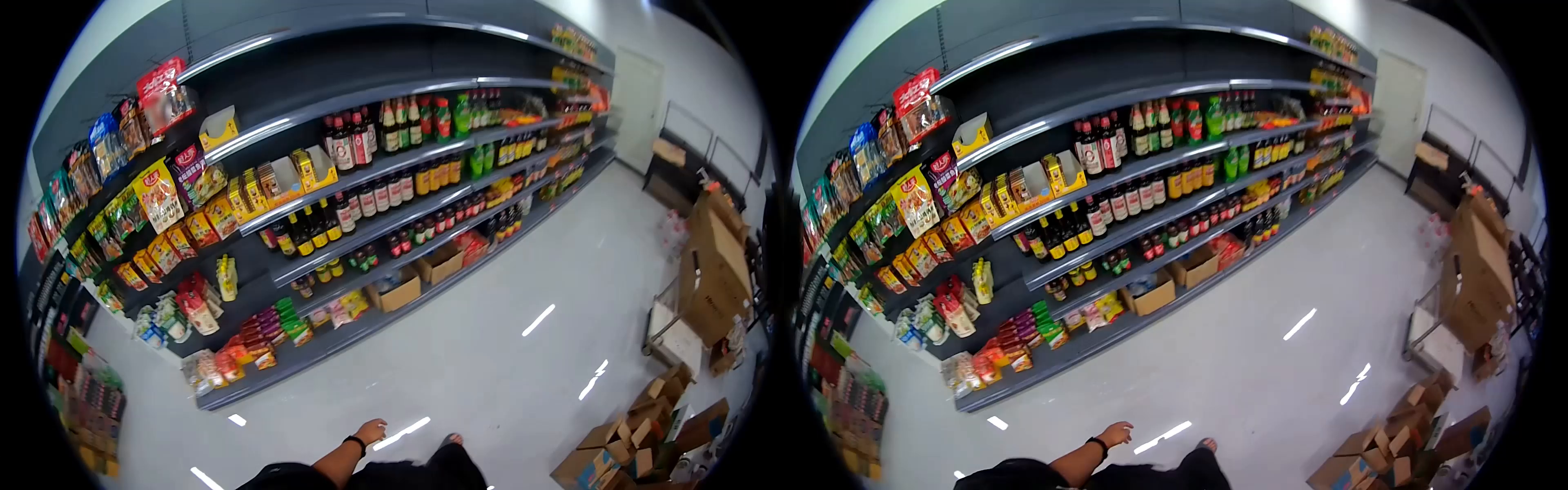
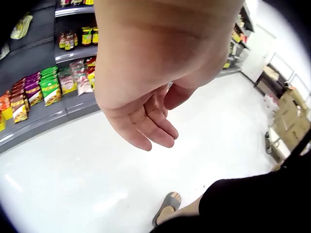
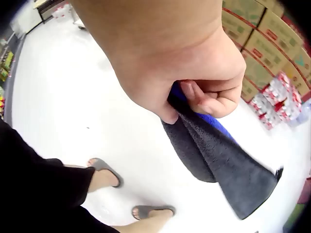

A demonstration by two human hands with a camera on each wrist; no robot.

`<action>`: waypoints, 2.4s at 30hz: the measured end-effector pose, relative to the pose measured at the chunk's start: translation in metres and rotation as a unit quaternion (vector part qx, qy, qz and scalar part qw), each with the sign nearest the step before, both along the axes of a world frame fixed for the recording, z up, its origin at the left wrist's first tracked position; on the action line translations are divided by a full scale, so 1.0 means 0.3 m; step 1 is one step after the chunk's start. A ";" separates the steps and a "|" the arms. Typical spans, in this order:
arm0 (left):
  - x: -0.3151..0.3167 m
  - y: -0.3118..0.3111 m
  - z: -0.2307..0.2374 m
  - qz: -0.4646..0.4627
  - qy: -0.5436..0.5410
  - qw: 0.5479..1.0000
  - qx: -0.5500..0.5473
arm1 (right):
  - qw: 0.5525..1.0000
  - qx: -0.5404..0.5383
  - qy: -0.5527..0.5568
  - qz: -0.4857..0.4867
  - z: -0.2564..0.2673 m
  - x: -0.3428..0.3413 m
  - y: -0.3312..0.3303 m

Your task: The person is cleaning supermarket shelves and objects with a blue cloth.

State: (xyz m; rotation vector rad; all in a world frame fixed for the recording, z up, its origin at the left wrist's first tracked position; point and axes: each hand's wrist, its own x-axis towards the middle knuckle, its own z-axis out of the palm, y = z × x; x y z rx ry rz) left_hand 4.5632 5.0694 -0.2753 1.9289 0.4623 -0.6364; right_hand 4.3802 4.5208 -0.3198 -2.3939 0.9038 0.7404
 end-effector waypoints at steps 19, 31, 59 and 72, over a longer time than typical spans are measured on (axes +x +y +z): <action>0.703 0.538 0.088 0.313 -0.200 0.896 0.242 | 0.674 0.474 -0.431 -0.368 0.514 2.277 0.022; 1.795 0.614 1.096 0.245 -0.456 0.842 0.149 | 0.419 0.807 -0.391 -0.145 1.045 2.718 0.473; 2.395 0.664 1.628 0.413 -0.644 0.594 0.247 | 0.589 0.787 -0.139 -0.122 1.010 3.458 1.153; 2.356 0.555 1.544 0.404 -0.724 0.501 0.248 | 0.556 0.827 -0.065 -0.052 1.231 3.451 1.254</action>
